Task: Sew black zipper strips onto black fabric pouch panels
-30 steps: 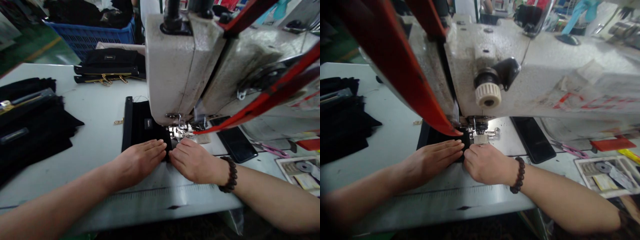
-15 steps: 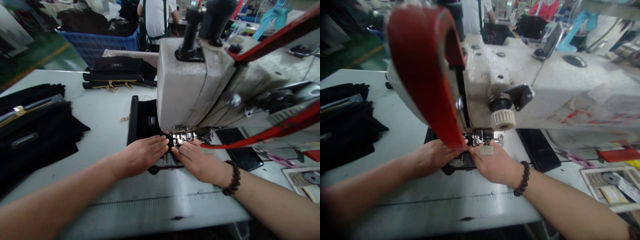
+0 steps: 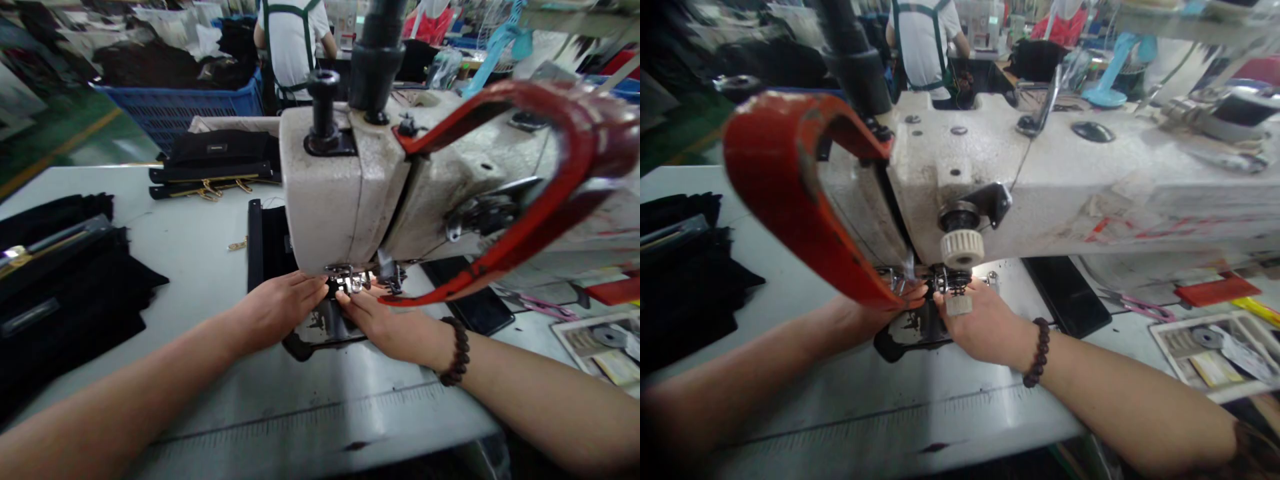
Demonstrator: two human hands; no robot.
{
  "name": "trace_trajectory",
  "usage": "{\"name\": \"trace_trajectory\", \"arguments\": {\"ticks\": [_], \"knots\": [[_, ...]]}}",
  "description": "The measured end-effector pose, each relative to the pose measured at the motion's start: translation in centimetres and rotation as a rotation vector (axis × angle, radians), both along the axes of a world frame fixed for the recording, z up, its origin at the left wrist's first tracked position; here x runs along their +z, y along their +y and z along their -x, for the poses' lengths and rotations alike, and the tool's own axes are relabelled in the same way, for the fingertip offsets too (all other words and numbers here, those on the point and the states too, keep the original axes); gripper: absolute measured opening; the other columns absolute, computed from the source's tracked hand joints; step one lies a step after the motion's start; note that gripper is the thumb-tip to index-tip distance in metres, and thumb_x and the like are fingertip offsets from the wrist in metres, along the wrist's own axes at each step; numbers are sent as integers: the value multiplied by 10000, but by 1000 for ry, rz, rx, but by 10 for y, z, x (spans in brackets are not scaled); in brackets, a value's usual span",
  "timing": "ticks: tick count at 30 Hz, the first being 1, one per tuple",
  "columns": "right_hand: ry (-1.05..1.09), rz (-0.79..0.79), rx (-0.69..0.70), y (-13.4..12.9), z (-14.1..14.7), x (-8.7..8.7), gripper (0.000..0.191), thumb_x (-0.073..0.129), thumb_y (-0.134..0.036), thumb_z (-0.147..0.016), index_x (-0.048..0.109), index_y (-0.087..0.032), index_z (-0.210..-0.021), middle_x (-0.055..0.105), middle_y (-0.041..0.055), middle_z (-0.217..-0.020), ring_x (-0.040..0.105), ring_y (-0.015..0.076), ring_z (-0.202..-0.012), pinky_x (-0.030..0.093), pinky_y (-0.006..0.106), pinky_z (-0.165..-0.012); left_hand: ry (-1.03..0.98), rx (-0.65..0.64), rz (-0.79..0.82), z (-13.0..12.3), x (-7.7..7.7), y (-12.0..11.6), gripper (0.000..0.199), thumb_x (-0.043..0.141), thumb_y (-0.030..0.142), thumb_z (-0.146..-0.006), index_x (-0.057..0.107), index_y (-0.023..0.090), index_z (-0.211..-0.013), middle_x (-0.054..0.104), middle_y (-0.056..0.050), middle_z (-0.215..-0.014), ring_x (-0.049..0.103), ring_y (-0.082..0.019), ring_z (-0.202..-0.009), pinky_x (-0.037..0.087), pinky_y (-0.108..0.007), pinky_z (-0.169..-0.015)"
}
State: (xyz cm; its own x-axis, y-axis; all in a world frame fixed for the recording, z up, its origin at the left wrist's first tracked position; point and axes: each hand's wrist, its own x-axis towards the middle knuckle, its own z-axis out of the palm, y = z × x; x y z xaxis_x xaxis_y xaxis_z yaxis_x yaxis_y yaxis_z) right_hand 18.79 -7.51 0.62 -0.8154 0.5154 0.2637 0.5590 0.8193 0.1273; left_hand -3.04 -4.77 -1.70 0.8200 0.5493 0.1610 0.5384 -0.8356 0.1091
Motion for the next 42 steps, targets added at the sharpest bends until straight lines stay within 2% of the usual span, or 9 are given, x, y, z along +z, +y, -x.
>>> {"name": "trace_trajectory", "arguments": {"ticks": [8,13,21,26,30,33,36,39,42], "knots": [[41,42,-15,1,0,-2,238,380,-58,-835,609,-124,-841,603,97,-852,522,179,-818,385,333,-737,57,-25,-229,-4,5,11,342,276,95,-863,565,147,-1038,658,-56,-964,607,-167,-921,492,-287,-833],[41,51,-22,1,1,-2,230,388,-44,-813,605,-112,-845,609,109,-852,524,178,-779,389,325,-693,32,-22,-283,-4,4,13,359,274,65,-831,542,146,-1057,653,-62,-954,613,-179,-886,500,-296,-819],[42,70,6,5,0,-4,233,390,-39,-799,607,-108,-849,614,112,-838,528,188,-766,386,331,-669,-46,-7,-207,0,-5,13,310,289,125,-872,564,151,-1013,650,-49,-906,616,-175,-836,506,-303,-759],[-8,81,-17,3,0,-3,201,426,-44,-801,604,-104,-873,614,111,-862,532,200,-815,385,338,-708,38,14,-140,-7,8,15,314,298,126,-881,570,133,-1040,650,-50,-929,609,-173,-852,504,-298,-770],[-24,78,12,6,0,-8,189,434,-62,-811,608,-98,-877,621,103,-866,537,206,-796,380,342,-684,122,120,-40,-5,32,19,274,354,171,-885,593,123,-1009,625,-101,-1029,591,-206,-905,494,-348,-794],[13,35,14,7,-2,-10,190,421,-110,-849,606,-96,-888,620,87,-806,534,181,-743,366,331,-666,196,295,15,2,51,2,317,430,337,-875,610,101,-988,619,-134,-1011,586,-247,-903,491,-397,-801],[90,25,89,4,-8,-5,237,425,-247,-882,591,-86,-937,603,54,-719,519,157,-667,355,311,-630,251,342,-6,0,59,-40,490,545,436,-786,572,41,-1074,615,-174,-978,599,-273,-816,530,-395,-687],[100,46,300,0,-16,5,288,466,-298,-856,562,-61,-988,582,41,-706,508,145,-657,357,294,-636,259,197,-56,-13,54,-83,411,584,276,-759,568,21,-1082,617,-181,-997,598,-281,-858,537,-366,-698],[57,65,395,-4,-22,16,247,457,-245,-845,548,-74,-997,568,29,-713,496,142,-660,357,293,-657,235,61,-125,-23,48,-102,314,455,100,-775,586,19,-1049,612,-177,-1049,577,-283,-938,529,-372,-743]]}}
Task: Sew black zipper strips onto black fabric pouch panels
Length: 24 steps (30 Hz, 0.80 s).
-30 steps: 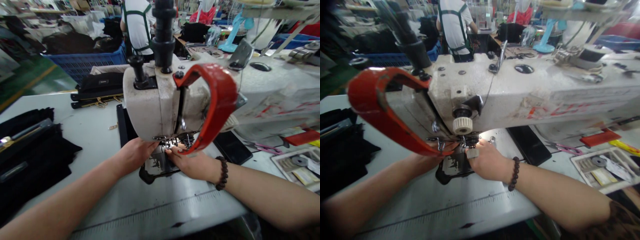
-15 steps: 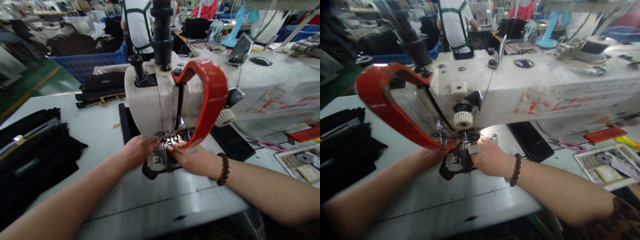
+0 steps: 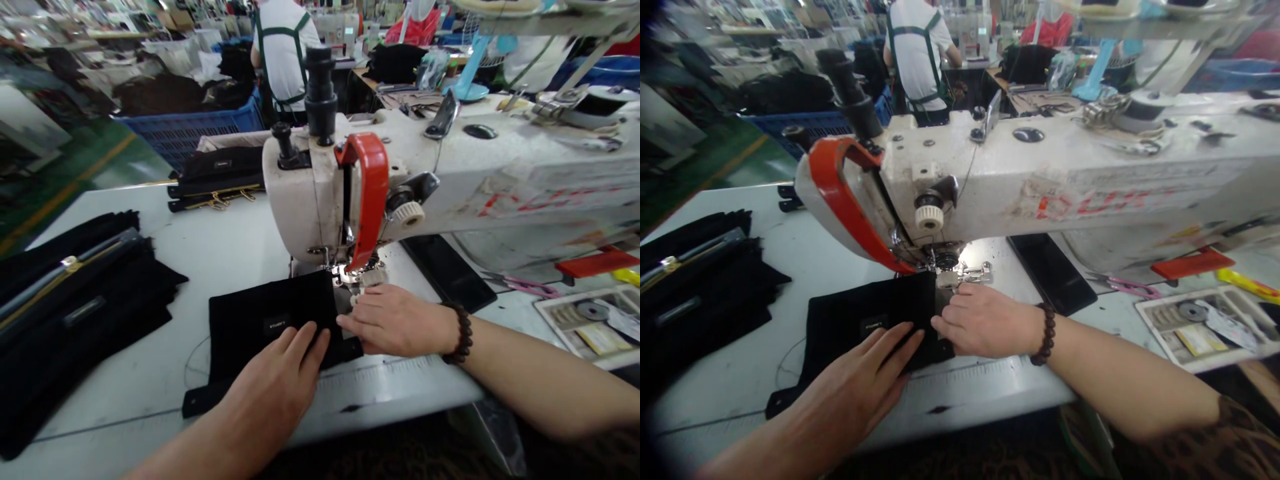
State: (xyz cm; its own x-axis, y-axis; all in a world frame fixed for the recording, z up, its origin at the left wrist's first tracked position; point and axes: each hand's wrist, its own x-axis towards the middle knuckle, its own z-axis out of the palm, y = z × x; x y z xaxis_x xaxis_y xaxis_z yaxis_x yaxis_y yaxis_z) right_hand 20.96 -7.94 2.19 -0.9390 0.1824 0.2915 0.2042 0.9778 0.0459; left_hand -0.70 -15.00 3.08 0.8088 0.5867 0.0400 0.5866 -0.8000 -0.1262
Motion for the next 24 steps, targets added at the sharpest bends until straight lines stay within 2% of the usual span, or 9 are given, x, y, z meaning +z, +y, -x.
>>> {"name": "trace_trajectory", "arguments": {"ticks": [4,7,8,10,13,15,18,21,24], "knots": [[-150,120,-7,-3,-3,11,221,464,-222,-816,539,-126,-1000,570,29,-792,492,145,-709,355,297,-677,-126,-41,-66,1,-2,2,320,362,42,-786,607,4,-988,629,-168,-998,589,-241,-882,533,-340,-747],[-211,205,-21,-7,-1,14,372,542,-337,-767,509,-126,-1071,570,68,-932,501,170,-778,363,307,-677,-204,-72,-64,4,-3,3,300,354,28,-794,618,24,-937,639,-145,-958,593,-220,-866,528,-320,-768],[-197,187,-34,-9,0,13,364,540,-338,-775,511,-125,-1069,574,70,-931,504,173,-772,364,308,-663,-223,-80,-60,4,-3,2,299,348,28,-800,616,28,-932,641,-140,-949,593,-216,-868,526,-318,-774],[-113,82,-57,-13,2,11,234,479,-250,-824,542,-114,-1004,587,54,-826,505,165,-698,359,303,-619,-267,-74,-50,1,-3,1,301,332,39,-819,608,37,-941,643,-133,-938,593,-209,-885,522,-309,-782],[74,-71,-43,-20,3,8,209,376,-111,-848,570,-65,-910,580,52,-696,497,155,-612,349,299,-574,-288,52,-12,-3,2,3,309,369,206,-874,573,45,-1041,614,-152,-1045,579,-222,-946,514,-325,-799],[137,-94,-38,-23,3,9,228,358,-106,-854,566,-42,-922,589,69,-711,511,159,-627,358,301,-582,-214,152,40,-4,5,9,500,448,442,-840,514,65,-1160,525,-181,-1207,524,-278,-1060,484,-395,-851],[44,-84,-63,-26,6,9,256,320,-106,-863,560,-48,-928,586,76,-721,511,158,-624,361,303,-580,-78,226,132,1,7,20,797,466,684,-703,469,87,-1231,427,-205,-1307,428,-338,-1173,408,-487,-919],[-97,-54,-38,-29,12,6,258,304,-102,-858,561,-85,-852,556,63,-688,489,155,-590,343,301,-551,-13,302,201,6,3,25,863,420,729,-688,464,64,-1236,431,-214,-1299,431,-333,-1176,382,-491,-937],[-118,-42,-22,-30,15,2,246,314,-104,-852,550,-109,-783,532,52,-659,477,156,-576,325,302,-541,-22,316,196,5,-2,22,900,487,735,-632,460,76,-1243,409,-223,-1313,403,-349,-1194,343,-501,-964]]}}
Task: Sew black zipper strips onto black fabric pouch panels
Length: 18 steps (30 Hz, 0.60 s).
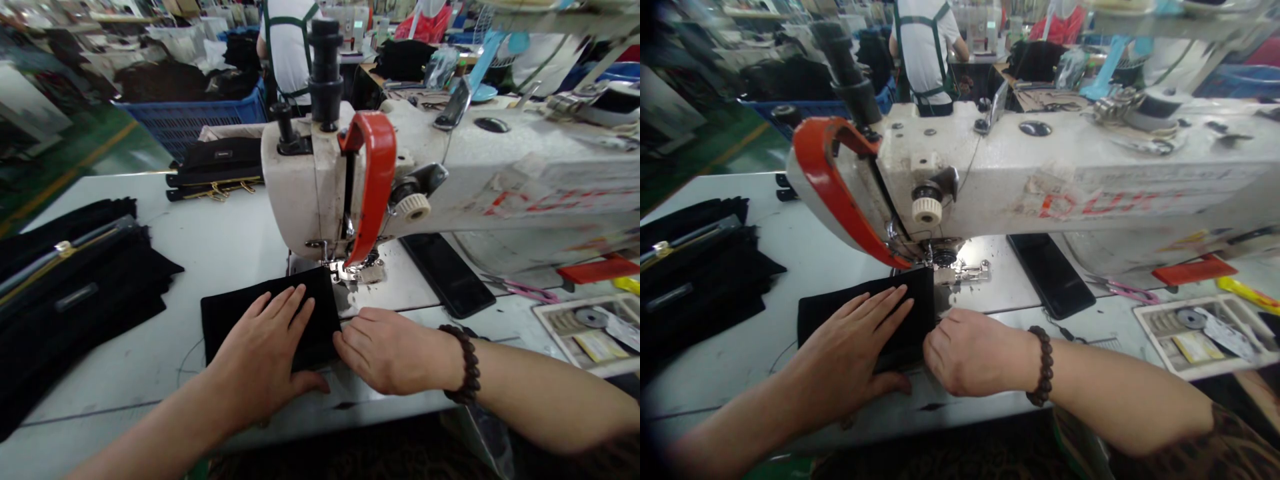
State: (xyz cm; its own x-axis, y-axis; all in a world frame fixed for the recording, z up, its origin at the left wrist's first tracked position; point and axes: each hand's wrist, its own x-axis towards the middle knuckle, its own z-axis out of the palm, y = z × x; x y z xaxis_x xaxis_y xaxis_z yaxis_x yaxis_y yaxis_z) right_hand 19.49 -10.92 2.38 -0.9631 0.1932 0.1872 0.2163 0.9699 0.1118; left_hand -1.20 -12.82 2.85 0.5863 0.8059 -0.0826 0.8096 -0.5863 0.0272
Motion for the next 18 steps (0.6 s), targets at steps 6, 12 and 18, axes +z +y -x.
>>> {"name": "trace_trajectory", "arguments": {"ticks": [6,12,18], "knots": [[41,5,-15,3,-4,1,236,330,-123,-849,555,-117,-778,538,45,-652,470,161,-580,318,304,-562,-77,-181,-2,-13,-6,-6,614,509,394,-781,382,61,-1282,346,-169,-1373,310,-291,-1269,298,-468,-1016],[83,6,-87,3,-5,2,243,322,-111,-852,556,-122,-785,534,32,-644,461,155,-582,302,302,-566,-72,-154,-17,-19,-11,-9,477,426,240,-804,430,65,-1248,422,-166,-1324,368,-283,-1237,339,-449,-996],[68,-17,-108,-2,-1,-6,218,343,-115,-836,553,-116,-780,533,39,-643,455,157,-566,282,310,-548,-59,-153,-8,-20,-13,-8,474,431,256,-797,455,85,-1238,412,-170,-1329,372,-299,-1230,359,-464,-980]]}}
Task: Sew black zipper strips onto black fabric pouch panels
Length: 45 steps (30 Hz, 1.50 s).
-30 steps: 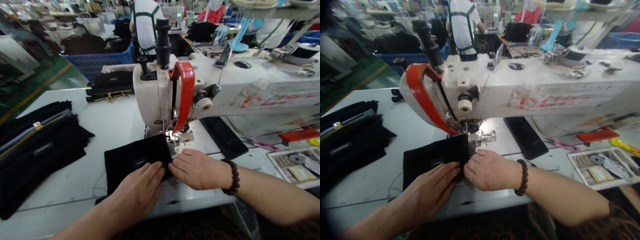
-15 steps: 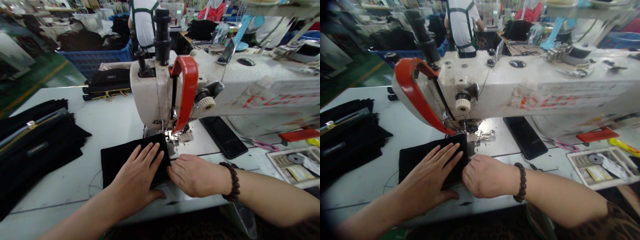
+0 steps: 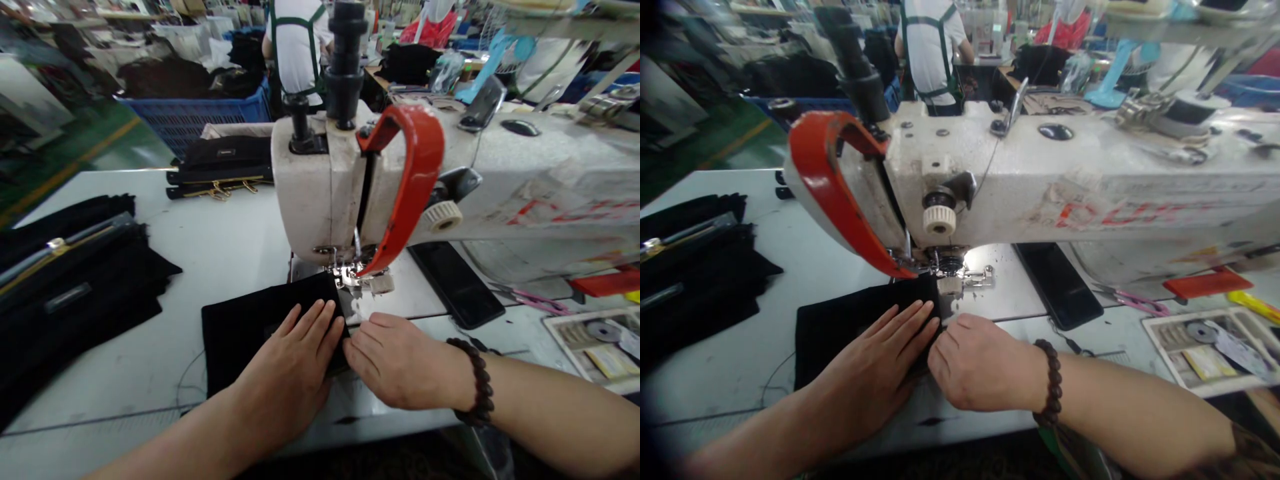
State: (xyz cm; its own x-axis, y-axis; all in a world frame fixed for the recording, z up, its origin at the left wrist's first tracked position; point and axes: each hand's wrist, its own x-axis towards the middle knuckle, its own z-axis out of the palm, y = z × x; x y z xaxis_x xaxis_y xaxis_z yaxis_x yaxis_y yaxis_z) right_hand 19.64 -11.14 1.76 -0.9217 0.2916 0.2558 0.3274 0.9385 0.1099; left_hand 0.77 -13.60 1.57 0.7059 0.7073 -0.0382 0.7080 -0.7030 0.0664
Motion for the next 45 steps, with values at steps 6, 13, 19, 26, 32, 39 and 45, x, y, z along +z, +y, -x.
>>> {"name": "trace_trajectory", "arguments": {"ticks": [6,13,19,26,32,39,45], "knots": [[1,52,-102,5,6,-5,179,371,-97,-802,537,-131,-745,550,45,-641,471,165,-571,304,310,-558,2,9,21,5,0,12,478,430,249,-796,445,101,-1250,382,-153,-1356,325,-291,-1260,322,-474,-1008],[-9,112,-175,18,14,-10,186,361,-86,-811,526,-140,-742,563,53,-639,488,167,-559,306,299,-521,-12,-5,34,9,-1,30,490,425,214,-777,441,99,-1253,387,-146,-1354,318,-281,-1264,301,-476,-1021],[-69,165,-214,27,18,-11,136,397,-70,-785,522,-122,-778,577,59,-674,504,169,-588,345,289,-544,-37,-2,42,11,-1,40,511,430,174,-756,426,86,-1259,387,-153,-1351,305,-285,-1271,289,-489,-1026],[-85,173,-304,33,20,-10,120,433,-55,-772,536,-105,-809,597,73,-735,529,179,-662,384,279,-574,-11,-6,55,12,1,52,527,418,131,-742,410,60,-1264,396,-167,-1338,295,-294,-1272,281,-495,-1025],[-48,146,-310,34,19,-11,129,437,-92,-811,551,-99,-869,606,69,-762,535,170,-683,393,284,-603,5,-1,55,12,6,56,513,426,140,-761,403,85,-1270,399,-147,-1338,306,-290,-1265,302,-490,-1016],[204,-17,-274,33,-1,1,278,422,-314,-884,598,-111,-814,615,79,-732,553,181,-692,414,313,-622,-79,-76,-31,12,5,50,381,406,87,-775,537,15,-1125,545,-177,-1186,485,-262,-1133,396,-399,-983],[182,423,-413,54,-24,9,273,609,-365,-760,591,-136,-906,598,82,-924,546,195,-861,441,335,-748,-277,-24,-19,25,-7,50,383,334,108,-820,540,47,-1137,553,-127,-1204,494,-185,-1141,418,-333,-975]]}}
